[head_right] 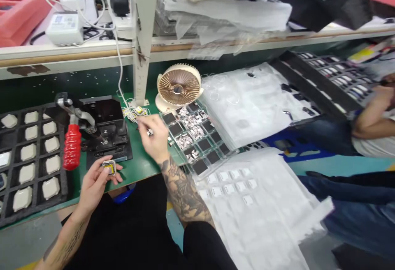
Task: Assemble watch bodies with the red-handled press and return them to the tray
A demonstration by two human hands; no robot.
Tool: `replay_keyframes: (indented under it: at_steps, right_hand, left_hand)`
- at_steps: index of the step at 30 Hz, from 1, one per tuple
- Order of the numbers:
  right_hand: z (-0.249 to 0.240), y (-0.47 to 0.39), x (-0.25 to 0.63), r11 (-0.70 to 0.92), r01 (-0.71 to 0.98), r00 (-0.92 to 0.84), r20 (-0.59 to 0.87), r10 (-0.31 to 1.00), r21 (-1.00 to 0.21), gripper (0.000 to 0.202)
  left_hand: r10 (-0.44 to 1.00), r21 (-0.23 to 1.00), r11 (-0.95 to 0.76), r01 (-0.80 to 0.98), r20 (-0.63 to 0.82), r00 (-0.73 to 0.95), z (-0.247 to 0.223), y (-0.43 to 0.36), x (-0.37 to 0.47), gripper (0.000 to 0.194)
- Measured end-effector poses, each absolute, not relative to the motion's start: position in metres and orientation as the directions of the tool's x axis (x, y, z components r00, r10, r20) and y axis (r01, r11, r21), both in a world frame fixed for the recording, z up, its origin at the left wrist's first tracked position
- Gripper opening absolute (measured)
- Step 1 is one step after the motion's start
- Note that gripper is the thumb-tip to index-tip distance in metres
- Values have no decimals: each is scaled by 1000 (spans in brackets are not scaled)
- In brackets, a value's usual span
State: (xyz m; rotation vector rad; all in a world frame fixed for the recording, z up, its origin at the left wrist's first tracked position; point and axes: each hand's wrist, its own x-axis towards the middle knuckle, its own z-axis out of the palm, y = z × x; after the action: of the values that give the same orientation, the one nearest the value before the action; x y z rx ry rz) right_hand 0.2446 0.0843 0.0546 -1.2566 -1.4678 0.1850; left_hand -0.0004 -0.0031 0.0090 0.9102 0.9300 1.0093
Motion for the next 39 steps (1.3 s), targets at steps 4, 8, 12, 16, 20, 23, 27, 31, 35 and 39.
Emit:
replay_keyframes:
  at_steps: [4,8,12,16,20,23,27,31,35,39]
  right_hand:
    - [16,8,235,349,722,-7,498,867,-597,23]
    - [6,-23,245,331,823,-189,327,926,-461,43]
    - [26,-17,301,183,888,23,439,898,-421,27]
    - [42,-5,367,-88,965,169,332,928,-247,23]
    - [33,4,390,-115,952,190,253,949,-283,16]
    - [22,7,387,-117,933,222,286,932,-342,20]
    - [18,5,385,-74,866,315,424,849,-495,15]
    - [26,-5,378,-18,820,359,489,795,-573,11]
    - [31,-11,342,102,687,360,459,812,-720,13]
    - [31,-5,280,186,533,265,371,890,-826,7]
  left_hand:
    - [946,934,269,-236,-210,248,5,-5,-5,39]
    - [936,944,264,-199,-201,290,3,-3,-7,32]
    - [937,956,246,-158,-193,293,3,-3,-8,35]
    - [937,961,237,-139,-189,292,4,-5,-9,35]
    - [937,964,232,-129,-186,295,4,-6,-8,37]
    - [939,968,219,-119,-176,295,3,-6,-8,37]
    - [939,972,205,-112,-163,302,2,-6,-10,35]
    - [945,968,208,-142,-162,284,2,-7,-8,33]
    - [946,942,242,-231,-177,272,7,-6,-1,32]
    - [946,901,256,-351,-158,284,8,-1,4,32]
